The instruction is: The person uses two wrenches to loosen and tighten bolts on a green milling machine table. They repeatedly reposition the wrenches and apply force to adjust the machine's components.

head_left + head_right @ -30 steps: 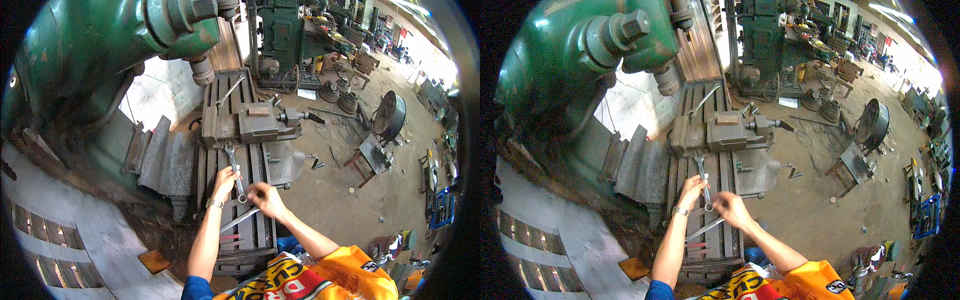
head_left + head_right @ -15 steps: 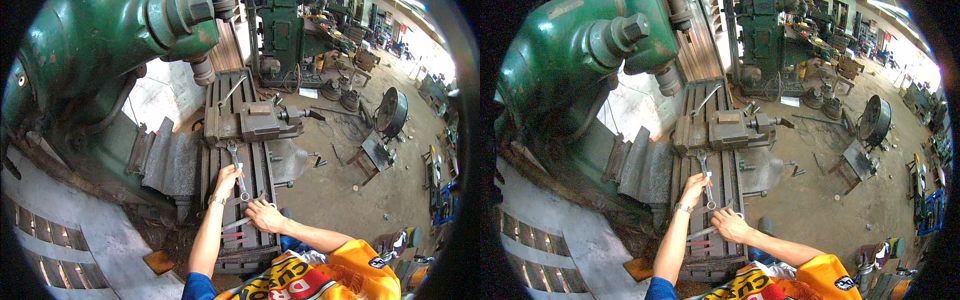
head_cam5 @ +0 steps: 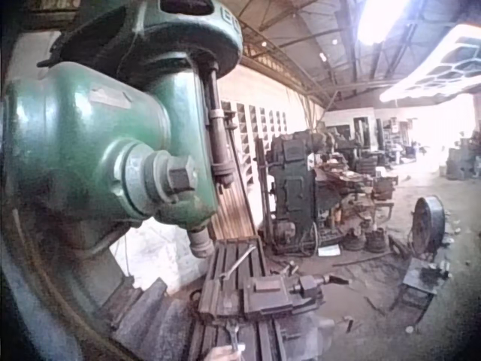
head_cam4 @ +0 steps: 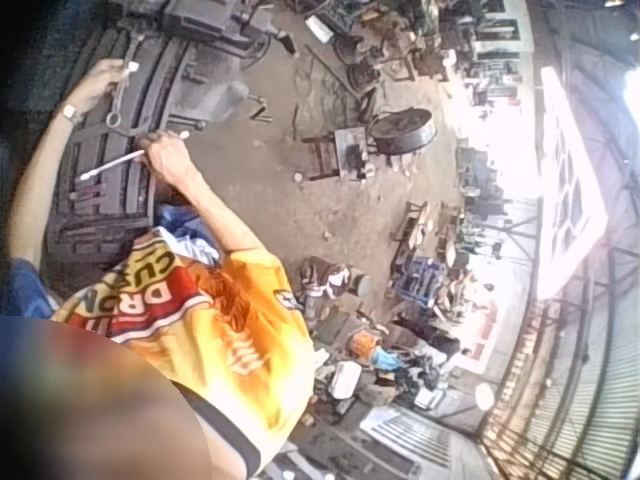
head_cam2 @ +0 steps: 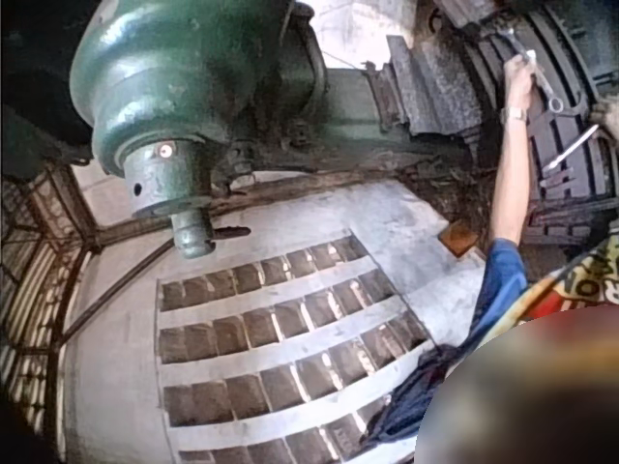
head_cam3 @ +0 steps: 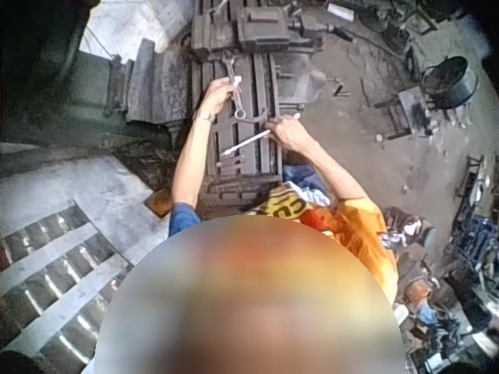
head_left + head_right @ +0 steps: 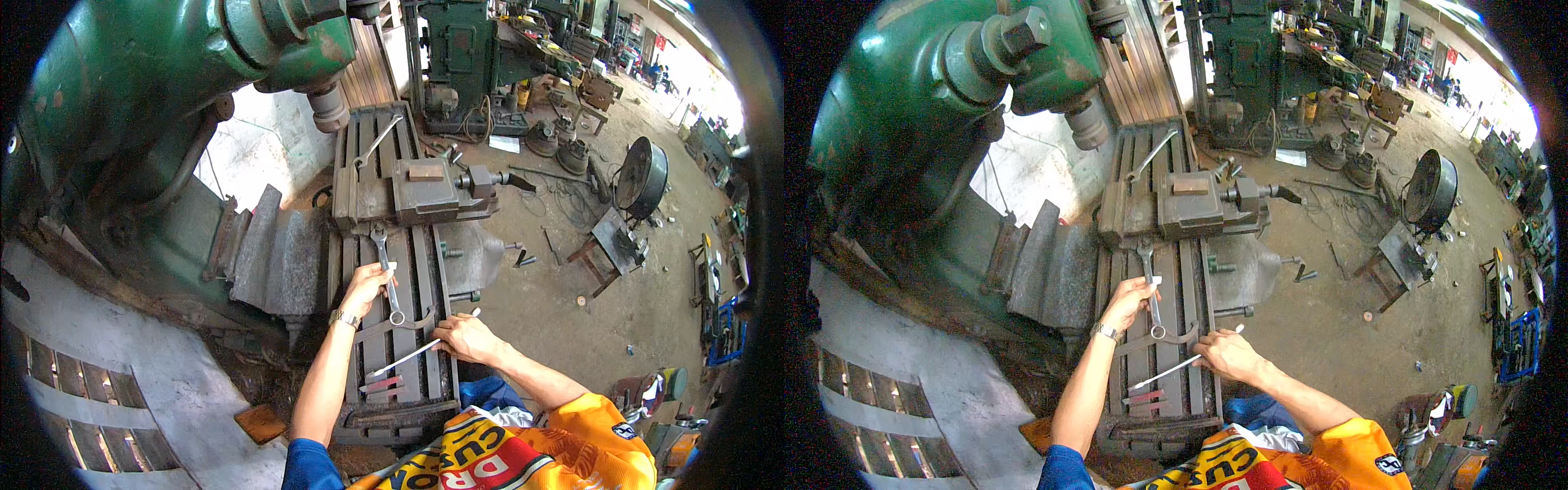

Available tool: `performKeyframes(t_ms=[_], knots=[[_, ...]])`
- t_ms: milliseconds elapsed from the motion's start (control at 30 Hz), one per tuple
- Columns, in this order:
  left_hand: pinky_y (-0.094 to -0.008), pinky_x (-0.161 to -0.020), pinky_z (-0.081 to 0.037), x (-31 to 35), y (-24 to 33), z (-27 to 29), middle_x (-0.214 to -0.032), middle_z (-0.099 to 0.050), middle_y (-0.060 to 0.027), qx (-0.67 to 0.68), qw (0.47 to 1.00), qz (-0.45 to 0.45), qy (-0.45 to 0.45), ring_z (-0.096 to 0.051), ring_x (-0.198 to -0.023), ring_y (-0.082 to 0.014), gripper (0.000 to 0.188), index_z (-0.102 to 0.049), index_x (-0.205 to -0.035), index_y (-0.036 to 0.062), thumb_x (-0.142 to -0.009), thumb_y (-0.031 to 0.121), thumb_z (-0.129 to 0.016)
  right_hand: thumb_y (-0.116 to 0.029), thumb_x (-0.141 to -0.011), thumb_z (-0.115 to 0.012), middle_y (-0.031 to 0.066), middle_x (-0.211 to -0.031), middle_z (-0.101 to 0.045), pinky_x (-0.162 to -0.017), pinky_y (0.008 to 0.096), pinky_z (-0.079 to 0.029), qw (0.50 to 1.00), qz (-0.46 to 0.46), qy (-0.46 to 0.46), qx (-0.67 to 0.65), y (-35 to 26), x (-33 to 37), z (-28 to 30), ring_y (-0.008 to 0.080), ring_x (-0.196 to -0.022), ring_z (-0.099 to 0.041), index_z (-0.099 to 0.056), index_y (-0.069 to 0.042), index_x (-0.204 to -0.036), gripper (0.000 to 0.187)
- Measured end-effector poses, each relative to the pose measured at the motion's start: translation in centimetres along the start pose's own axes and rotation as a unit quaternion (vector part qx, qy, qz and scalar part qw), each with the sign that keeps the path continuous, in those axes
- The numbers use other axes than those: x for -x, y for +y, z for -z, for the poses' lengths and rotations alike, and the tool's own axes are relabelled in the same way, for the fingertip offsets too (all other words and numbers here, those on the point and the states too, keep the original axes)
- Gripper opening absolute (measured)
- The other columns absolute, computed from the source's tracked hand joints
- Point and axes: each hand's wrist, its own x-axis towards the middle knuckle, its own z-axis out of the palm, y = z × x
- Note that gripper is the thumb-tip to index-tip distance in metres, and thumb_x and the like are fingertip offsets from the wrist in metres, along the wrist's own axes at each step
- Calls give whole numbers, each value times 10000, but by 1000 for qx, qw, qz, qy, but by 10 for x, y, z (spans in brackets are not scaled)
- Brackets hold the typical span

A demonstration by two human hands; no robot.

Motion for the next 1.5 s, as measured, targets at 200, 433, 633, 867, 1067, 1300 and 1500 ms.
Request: performKeyframes(t_ms=[200,433,633,867,1067,1300,1500], knots=[[-256,-613,-463,-1,2,0,-854,-695,-63,-1,1000,17,-1,-631,-739,-123,255,-656,-1215,0,-1006,125,-583,-328,-891,-661,107,-860,-645,-817,429,-499,999,34,7,16,25,-10,9,309,-897,-653,-633,-68,-887,261],[-249,-616,-463,-2,2,3,-862,-703,-75,-6,1000,25,-10,-639,-756,-126,243,-668,-1202,5,-1002,120,-594,-324,-902,-644,77,-836,-624,-765,407,-495,996,74,32,22,34,-12,13,283,-856,-640,-630,-85,-879,240],[-257,-640,-483,-3,1,-1,-874,-705,-69,-1,1000,24,-16,-646,-777,-125,247,-660,-1195,1,-995,135,-607,-320,-901,-646,69,-831,-619,-762,398,-504,998,2,47,51,40,-15,12,267,-860,-637,-622,-86,-888,236],[-251,-646,-487,-4,1,1,-883,-705,-59,-4,1000,14,-22,-643,-774,-119,257,-652,-1201,0,-992,142,-613,-354,-908,-631,70,-848,-629,-772,415,-506,998,47,21,23,49,-17,15,297,-855,-638,-630,-86,-894,268],[-247,-650,-481,-5,0,2,-880,-701,-53,2,999,24,-24,-636,-775,-112,267,-638,-1210,-6,-992,146,-609,-349,-915,-635,107,-837,-642,-741,443,-524,987,156,-31,-40,50,-20,12,324,-851,-654,-650,-83,-919,267],[-255,-648,-480,-5,-3,1,-866,-698,-54,23,1000,10,-18,-642,-778,-122,258,-635,-1201,-2,-988,143,-613,-340,-918,-636,110,-845,-654,-743,436,-532,999,33,-6,-21,50,-22,8,332,-863,-661,-647,-75,-892,266],[-255,-651,-475,-6,-2,1,-870,-701,-54,2,1000,11,-16,-637,-776,-120,251,-639,-1190,-5,-984,136,-614,-345,-916,-648,112,-809,-651,-688,454,-536,999,26,29,-29,50,-23,6,340,-798,-666,-640,-66,-887,281]])
